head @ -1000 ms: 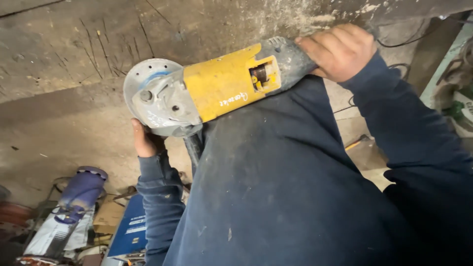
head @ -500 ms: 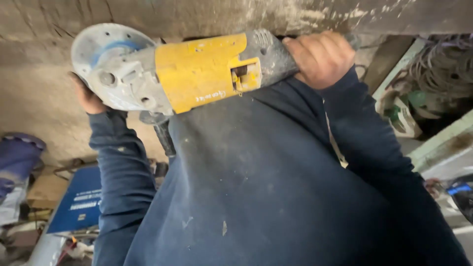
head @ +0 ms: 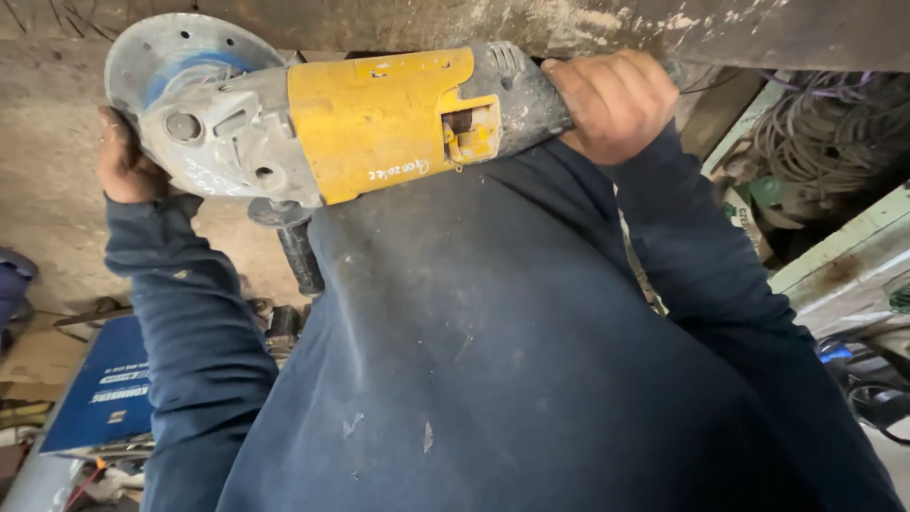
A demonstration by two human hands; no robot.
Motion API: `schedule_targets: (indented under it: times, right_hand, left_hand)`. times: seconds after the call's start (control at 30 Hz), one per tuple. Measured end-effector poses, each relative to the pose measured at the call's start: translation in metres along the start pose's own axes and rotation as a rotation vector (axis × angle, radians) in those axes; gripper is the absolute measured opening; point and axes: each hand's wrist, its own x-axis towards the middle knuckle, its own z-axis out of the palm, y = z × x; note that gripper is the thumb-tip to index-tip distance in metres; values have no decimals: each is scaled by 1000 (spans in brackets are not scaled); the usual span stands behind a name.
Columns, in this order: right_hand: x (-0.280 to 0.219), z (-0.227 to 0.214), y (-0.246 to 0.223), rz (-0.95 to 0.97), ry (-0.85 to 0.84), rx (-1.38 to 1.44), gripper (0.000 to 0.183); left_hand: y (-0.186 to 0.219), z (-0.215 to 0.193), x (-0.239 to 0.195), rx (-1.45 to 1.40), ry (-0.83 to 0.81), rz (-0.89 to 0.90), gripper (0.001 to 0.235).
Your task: The person sits on the floor repairing a yellow angle grinder. They use a screwdriver to unscrew and open the switch housing, manipulate internal components by hand, use pliers on a part at the rear of the tool, reassemble the housing, and handle small screws and parts on the workbench.
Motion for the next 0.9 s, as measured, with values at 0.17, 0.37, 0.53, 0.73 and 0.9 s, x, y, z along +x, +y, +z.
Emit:
schedule_targets:
  times: [0.17,0.37,0.53,0.73,0.9]
  right_hand:
    - [0,-4,0,26,-73,-13,62]
    - [5,-3,2,-6,8,14,58]
    - [9,-5,-1,-2,30,35,51]
    - [10,-12,3,-28,12,56,47]
    - [11,-15,14,-88,13,53,53]
  left_hand:
    - [17,-8,6,266,-121,-40,66]
    - [-13,-64,8,533,283,-18,57]
    - [-1,3,2,471,294,52,59]
    - [-22,34,-26,294,245,128,62]
    - [-48,37,-39,127,203,151,60]
